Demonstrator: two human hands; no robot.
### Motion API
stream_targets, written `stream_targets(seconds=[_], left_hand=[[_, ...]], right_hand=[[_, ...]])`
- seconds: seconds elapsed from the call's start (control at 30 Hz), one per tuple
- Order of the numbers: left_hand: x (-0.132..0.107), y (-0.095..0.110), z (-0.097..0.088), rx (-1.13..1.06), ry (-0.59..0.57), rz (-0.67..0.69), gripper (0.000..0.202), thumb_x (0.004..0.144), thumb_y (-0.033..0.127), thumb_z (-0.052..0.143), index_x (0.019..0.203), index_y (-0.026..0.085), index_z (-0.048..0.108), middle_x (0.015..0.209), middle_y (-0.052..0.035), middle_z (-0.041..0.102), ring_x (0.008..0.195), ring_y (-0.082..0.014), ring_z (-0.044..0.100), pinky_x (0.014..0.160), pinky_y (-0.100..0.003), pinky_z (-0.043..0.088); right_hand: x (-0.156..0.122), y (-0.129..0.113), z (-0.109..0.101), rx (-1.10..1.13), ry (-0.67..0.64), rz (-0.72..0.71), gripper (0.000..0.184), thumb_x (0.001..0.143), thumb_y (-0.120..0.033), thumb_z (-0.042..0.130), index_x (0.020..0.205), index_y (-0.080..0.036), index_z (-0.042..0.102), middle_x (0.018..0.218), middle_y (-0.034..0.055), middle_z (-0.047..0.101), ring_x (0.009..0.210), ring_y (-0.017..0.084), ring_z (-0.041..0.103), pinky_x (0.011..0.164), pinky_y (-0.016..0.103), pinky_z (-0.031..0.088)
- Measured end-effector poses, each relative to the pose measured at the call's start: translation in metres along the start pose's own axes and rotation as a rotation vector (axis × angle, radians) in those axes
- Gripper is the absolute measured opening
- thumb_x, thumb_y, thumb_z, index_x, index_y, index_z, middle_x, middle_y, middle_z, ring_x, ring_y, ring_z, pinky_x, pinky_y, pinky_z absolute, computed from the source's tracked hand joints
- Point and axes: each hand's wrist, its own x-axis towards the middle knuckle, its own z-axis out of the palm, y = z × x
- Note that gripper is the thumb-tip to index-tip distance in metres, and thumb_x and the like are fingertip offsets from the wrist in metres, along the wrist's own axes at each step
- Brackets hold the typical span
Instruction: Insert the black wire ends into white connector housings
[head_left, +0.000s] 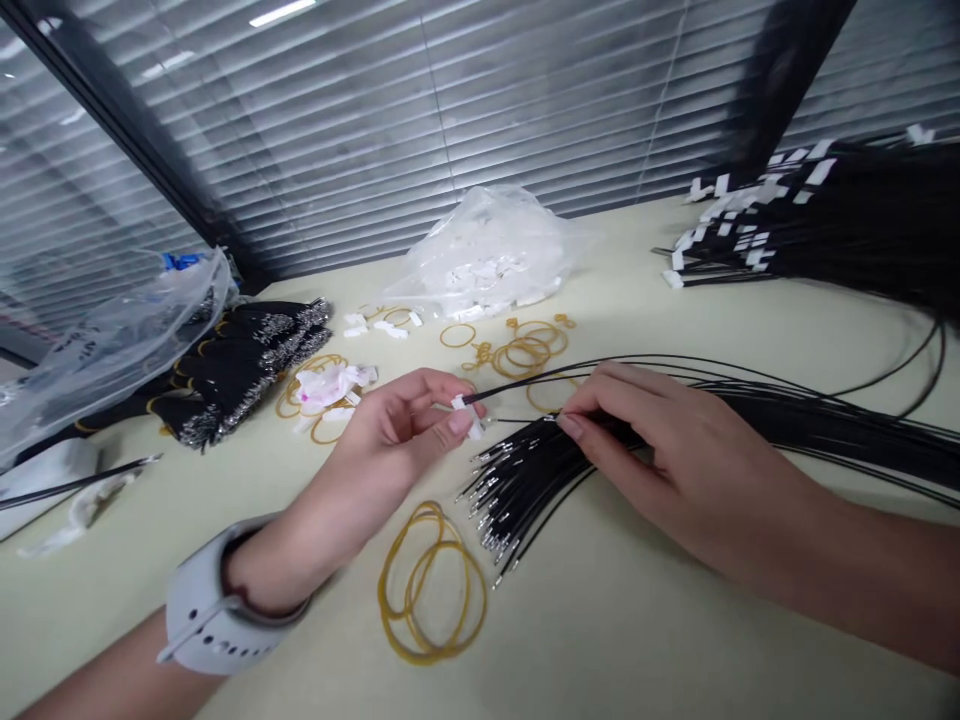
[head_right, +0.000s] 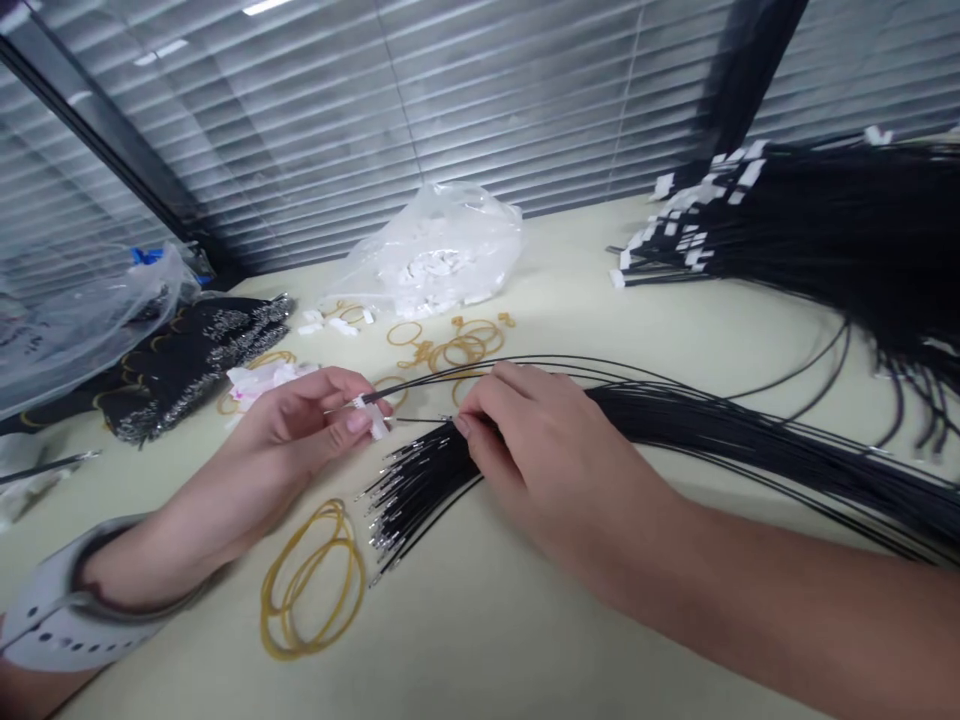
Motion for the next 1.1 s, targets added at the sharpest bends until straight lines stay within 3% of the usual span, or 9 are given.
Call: stream_targets(seconds=[0.33, 0.73, 1.1], left_hand=[[-0.0009, 0.0, 0.001, 0.135, -0.026, -0.001, 0.022, 0.066, 0.036, 0.06, 0.08, 0.019, 0.056, 0.073, 0.0026, 0.061, 0.071, 0.0011, 0.056, 0.06, -0.002, 0.042], [-0.0008, -0.002, -0.0008, 0.078, -0.032, 0.006, 0.025, 0.066, 0.036, 0.06, 0.084, 0.019, 0.055, 0.082, 0.0009, 0.064, 0.077, 0.0, 0.058, 0.066, -0.003, 0.045], [-0.0008, -0.0016, -0.0016, 0.136, -0.032, 0.003, 0.026, 0.066, 0.039, 0.059, 0.084, 0.022, 0.055, 0.077, 0.0023, 0.061, 0.069, 0.0013, 0.055, 0.059, -0.003, 0.042]], right_hand=[[-0.0038, 0.0006, 0.0022, -0.051, -0.038, -0.106, 0.015, 0.082, -0.018, 0.041, 0.072, -0.014, 0.051, 0.07, -0.0014, 0.051, 0.063, 0.008, 0.044, 0.063, 0.024, 0.031], [-0.0047, -0.0009, 0.0015, -0.081, -0.04, -0.143, 0.016, 0.084, -0.019, 0.038, 0.074, -0.014, 0.051, 0.072, -0.0008, 0.051, 0.067, 0.008, 0.044, 0.064, 0.024, 0.029], [-0.0061, -0.0005, 0.0021, -0.098, -0.036, -0.189, 0.013, 0.084, -0.017, 0.039, 0.078, -0.016, 0.05, 0.076, -0.0025, 0.05, 0.07, 0.007, 0.044, 0.069, 0.024, 0.03]])
